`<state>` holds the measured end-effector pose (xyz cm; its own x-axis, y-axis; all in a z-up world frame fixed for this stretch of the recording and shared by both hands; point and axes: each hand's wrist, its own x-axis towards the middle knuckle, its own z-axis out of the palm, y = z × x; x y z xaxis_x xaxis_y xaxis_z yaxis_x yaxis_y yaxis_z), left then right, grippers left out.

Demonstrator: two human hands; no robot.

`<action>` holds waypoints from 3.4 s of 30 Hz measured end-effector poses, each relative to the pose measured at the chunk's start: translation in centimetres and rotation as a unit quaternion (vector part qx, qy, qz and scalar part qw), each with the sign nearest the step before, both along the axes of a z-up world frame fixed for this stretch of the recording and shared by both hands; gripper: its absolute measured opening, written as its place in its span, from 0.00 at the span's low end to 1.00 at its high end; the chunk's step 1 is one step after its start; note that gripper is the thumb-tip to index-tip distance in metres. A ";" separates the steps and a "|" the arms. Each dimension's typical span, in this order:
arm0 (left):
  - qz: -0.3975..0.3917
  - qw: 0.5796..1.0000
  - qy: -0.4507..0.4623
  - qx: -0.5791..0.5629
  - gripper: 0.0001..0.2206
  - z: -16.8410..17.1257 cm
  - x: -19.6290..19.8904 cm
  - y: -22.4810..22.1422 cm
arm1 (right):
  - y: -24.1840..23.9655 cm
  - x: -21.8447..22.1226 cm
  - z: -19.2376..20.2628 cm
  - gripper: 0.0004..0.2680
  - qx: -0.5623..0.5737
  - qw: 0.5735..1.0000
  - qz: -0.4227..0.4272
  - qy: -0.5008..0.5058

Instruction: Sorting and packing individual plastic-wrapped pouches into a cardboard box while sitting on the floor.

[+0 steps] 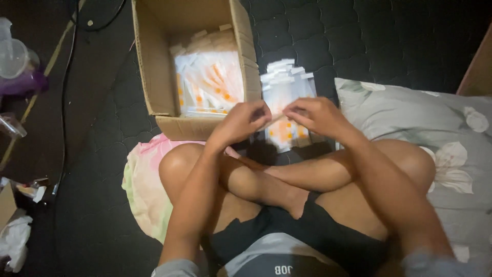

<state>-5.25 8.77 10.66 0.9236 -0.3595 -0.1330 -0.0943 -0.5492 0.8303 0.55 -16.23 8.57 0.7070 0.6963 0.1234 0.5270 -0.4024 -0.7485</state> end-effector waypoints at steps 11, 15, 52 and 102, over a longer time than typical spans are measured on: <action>0.011 0.994 0.108 0.009 0.06 -0.1 -0.9 -1.2 | -5.3 -5.5 -0.5 0.06 0.019 0.981 -0.114 0.153; 0.057 0.994 0.097 0.007 0.05 -0.9 -1.6 -1.1 | -7.7 -5.1 -0.2 0.06 -0.003 0.958 -0.174 0.229; 0.212 0.938 0.152 -0.229 0.08 -3.1 -3.0 0.1 | -10.2 -3.7 1.5 0.05 0.089 0.898 -0.252 0.350; -0.060 0.987 0.132 0.064 0.07 -2.6 -3.8 -5.4 | -6.7 -4.7 -2.9 0.09 0.459 0.767 -0.326 0.308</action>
<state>-9.01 3.38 8.08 0.8021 -0.4295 -0.4149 0.0447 -0.6497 0.7589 -4.14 -22.97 5.67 0.9891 -0.0107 -0.1471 -0.1294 0.4156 -0.9003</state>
